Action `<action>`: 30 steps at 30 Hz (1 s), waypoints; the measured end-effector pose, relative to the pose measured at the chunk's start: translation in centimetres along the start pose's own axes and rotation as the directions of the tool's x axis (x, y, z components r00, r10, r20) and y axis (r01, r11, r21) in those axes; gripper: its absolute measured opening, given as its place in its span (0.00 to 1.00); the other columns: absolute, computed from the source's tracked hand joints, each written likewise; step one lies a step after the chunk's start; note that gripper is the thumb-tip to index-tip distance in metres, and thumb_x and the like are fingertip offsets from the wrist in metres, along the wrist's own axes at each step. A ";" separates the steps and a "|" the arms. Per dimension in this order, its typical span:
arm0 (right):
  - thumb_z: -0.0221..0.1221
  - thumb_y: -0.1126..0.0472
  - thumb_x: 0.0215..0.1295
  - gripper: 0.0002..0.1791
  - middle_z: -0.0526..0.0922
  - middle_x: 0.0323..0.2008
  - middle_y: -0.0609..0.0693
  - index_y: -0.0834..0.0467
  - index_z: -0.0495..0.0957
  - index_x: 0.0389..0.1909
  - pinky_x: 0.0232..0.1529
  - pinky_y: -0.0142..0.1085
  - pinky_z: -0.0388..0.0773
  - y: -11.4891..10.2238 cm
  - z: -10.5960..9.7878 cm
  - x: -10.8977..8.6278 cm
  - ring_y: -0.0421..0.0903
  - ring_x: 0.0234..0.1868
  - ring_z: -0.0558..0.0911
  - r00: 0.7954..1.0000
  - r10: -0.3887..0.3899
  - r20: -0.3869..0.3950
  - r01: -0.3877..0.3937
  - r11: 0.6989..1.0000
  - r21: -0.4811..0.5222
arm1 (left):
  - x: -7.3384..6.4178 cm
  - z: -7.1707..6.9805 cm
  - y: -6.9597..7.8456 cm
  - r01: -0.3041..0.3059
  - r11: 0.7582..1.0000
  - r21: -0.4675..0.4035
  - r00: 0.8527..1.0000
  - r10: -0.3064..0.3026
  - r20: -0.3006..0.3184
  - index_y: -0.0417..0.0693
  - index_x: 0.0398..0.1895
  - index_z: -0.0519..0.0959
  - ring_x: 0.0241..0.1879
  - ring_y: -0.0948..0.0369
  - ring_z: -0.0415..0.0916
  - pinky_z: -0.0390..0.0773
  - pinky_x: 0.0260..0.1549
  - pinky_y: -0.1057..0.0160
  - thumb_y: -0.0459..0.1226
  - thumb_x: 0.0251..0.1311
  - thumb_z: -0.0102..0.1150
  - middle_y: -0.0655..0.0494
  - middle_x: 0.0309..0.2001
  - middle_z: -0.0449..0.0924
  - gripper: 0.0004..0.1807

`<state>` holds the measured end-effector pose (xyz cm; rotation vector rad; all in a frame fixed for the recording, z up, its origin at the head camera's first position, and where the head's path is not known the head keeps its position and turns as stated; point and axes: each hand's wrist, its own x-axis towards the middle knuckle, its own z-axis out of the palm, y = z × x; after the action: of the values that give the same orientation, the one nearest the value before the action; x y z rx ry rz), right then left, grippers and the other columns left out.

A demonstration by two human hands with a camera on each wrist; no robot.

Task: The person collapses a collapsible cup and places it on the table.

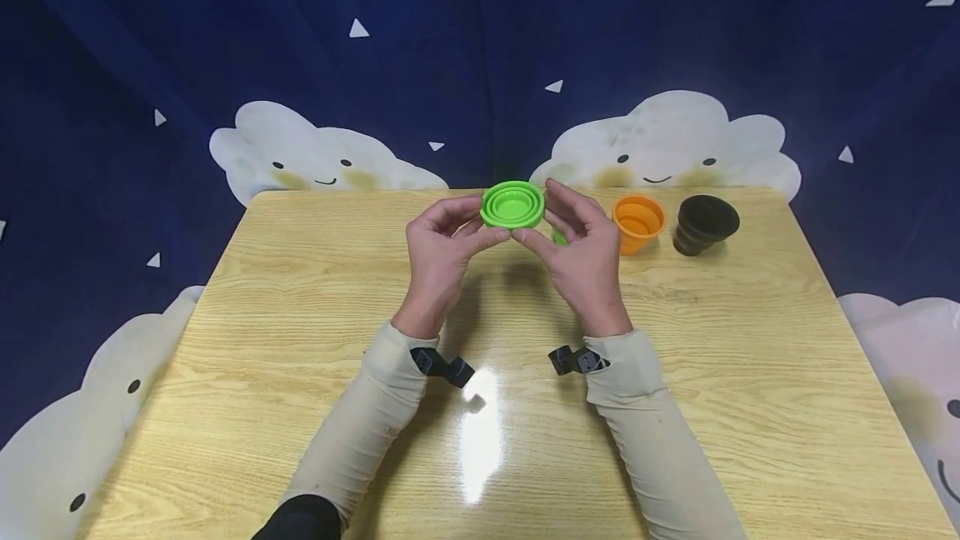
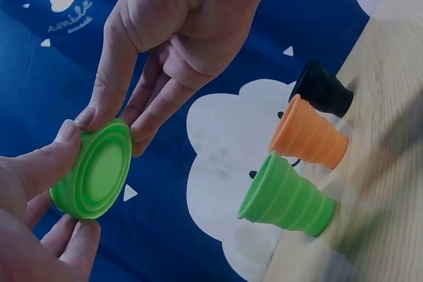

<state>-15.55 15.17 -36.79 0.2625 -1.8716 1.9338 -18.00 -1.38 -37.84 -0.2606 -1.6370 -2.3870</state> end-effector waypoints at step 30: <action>0.75 0.70 0.52 0.33 0.80 0.59 0.57 0.66 0.78 0.62 0.56 0.35 0.79 2.3 -0.4 1.3 0.50 0.55 0.83 0.987 0.031 0.156 0.025 0.939 -0.343 | 1.6 -1.9 -1.9 -0.020 0.976 0.219 0.992 -0.008 0.125 0.34 0.54 0.82 0.52 0.55 0.83 0.80 0.54 0.60 0.20 0.39 0.79 0.46 0.52 0.84 0.32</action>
<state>-17.63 15.84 -38.29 0.3114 -2.2739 1.5873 -20.14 -2.62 -39.77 -0.3806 -1.9349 -2.1992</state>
